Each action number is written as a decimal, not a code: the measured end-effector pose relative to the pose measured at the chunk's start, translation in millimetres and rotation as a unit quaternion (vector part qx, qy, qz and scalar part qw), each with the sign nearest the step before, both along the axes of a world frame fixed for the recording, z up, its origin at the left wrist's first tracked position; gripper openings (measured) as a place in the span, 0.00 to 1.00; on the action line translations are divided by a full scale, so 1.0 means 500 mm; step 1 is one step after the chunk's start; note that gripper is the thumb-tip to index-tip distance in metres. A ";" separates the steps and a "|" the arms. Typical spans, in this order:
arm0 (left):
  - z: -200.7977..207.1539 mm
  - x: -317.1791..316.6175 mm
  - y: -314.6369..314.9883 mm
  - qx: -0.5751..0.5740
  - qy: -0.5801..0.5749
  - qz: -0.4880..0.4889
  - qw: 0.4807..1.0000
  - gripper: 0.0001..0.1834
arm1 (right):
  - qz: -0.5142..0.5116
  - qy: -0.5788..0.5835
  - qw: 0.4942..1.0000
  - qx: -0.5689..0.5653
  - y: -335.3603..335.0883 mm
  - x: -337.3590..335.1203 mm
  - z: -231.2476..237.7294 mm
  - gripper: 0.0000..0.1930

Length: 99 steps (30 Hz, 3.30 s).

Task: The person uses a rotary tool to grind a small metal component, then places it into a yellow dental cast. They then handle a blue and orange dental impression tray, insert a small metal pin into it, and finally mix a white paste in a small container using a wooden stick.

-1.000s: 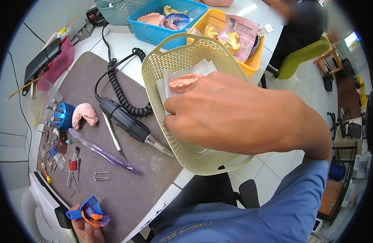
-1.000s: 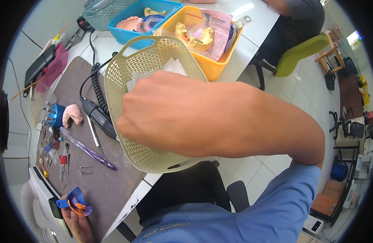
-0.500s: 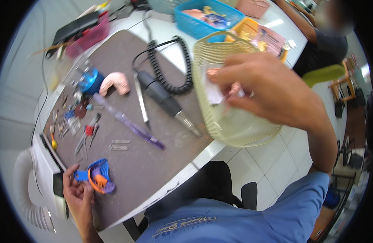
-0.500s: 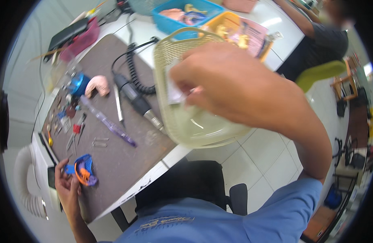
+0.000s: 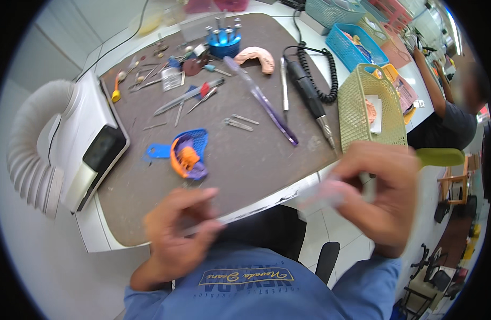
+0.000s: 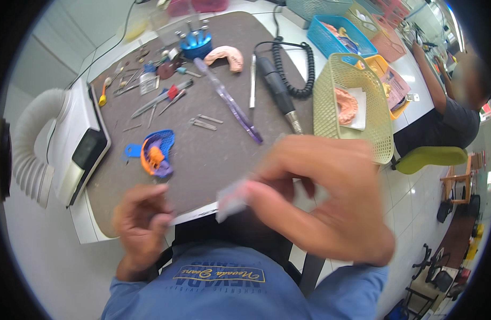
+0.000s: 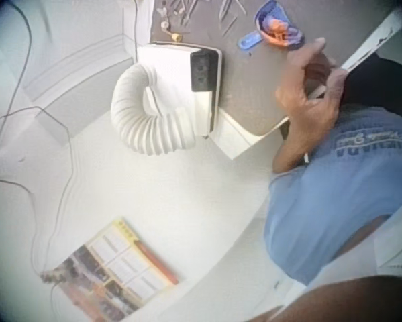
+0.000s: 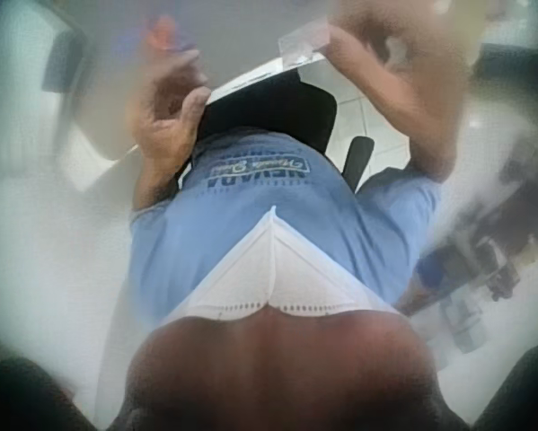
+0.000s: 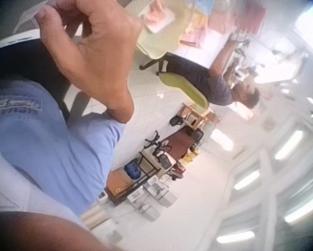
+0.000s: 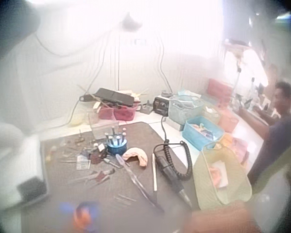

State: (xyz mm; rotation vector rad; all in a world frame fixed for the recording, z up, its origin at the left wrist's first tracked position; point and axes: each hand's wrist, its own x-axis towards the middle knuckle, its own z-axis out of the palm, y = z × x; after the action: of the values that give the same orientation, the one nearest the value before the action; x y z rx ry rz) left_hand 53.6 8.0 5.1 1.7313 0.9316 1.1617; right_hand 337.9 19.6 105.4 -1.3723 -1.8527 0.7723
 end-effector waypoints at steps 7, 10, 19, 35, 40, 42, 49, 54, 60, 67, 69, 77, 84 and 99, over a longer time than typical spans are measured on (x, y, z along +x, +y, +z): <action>-0.004 0.109 0.031 0.038 -0.114 0.048 0.992 0.13 | -0.017 0.249 0.963 -0.098 0.002 -0.117 -0.161 0.07; -0.004 0.095 0.039 0.113 -0.012 0.090 0.989 0.07 | -0.063 0.105 0.992 0.039 0.006 -0.125 -0.154 0.07; -0.012 0.102 0.029 0.165 0.173 0.087 0.967 0.10 | 0.039 -0.131 0.981 0.137 0.002 -0.092 -0.137 0.11; 0.004 0.121 0.047 0.097 0.062 0.097 0.989 0.07 | -0.015 0.048 0.999 -0.004 0.014 -0.091 -0.161 0.05; 0.006 0.115 0.031 0.068 0.092 0.083 0.990 0.06 | -0.003 -0.006 0.999 0.032 0.001 -0.096 -0.164 0.06; 0.004 0.118 0.039 0.077 0.114 0.078 0.987 0.05 | -0.002 0.003 1.000 0.009 0.003 -0.092 -0.167 0.05; 0.002 0.134 0.036 0.121 0.179 0.102 0.971 0.03 | -0.002 0.070 0.997 -0.028 0.000 -0.083 -0.153 0.06; 0.002 0.130 0.034 0.133 0.206 0.097 0.965 0.01 | -0.006 0.065 0.997 -0.028 0.008 -0.086 -0.161 0.04; -0.002 0.136 0.043 0.115 0.225 0.117 0.961 0.03 | -0.102 -0.005 0.993 0.054 0.012 -0.114 -0.174 0.04; -0.012 0.131 0.040 0.088 0.152 0.135 0.975 0.04 | -0.070 0.001 0.987 0.141 -0.006 -0.122 -0.192 0.06; -0.010 0.132 0.039 0.098 0.159 0.134 0.973 0.04 | -0.076 0.001 0.985 0.157 -0.009 -0.124 -0.195 0.07; -0.002 0.124 0.034 0.092 0.039 0.151 0.983 0.17 | -0.085 0.175 0.978 0.076 -0.010 -0.101 -0.212 0.09; 0.015 0.093 0.040 -0.146 -0.124 0.009 0.981 0.20 | -0.035 0.307 0.948 0.072 -0.014 -0.102 -0.198 0.09; 0.003 0.093 0.038 -0.159 -0.176 0.040 0.971 0.04 | -0.026 0.328 0.943 0.054 -0.012 -0.112 -0.205 0.08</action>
State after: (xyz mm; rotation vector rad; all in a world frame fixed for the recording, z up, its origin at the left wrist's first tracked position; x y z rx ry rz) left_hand 100.2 26.9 6.5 1.1951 0.9144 1.2431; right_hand 281.9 13.5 2.9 -0.9289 -1.3035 0.9435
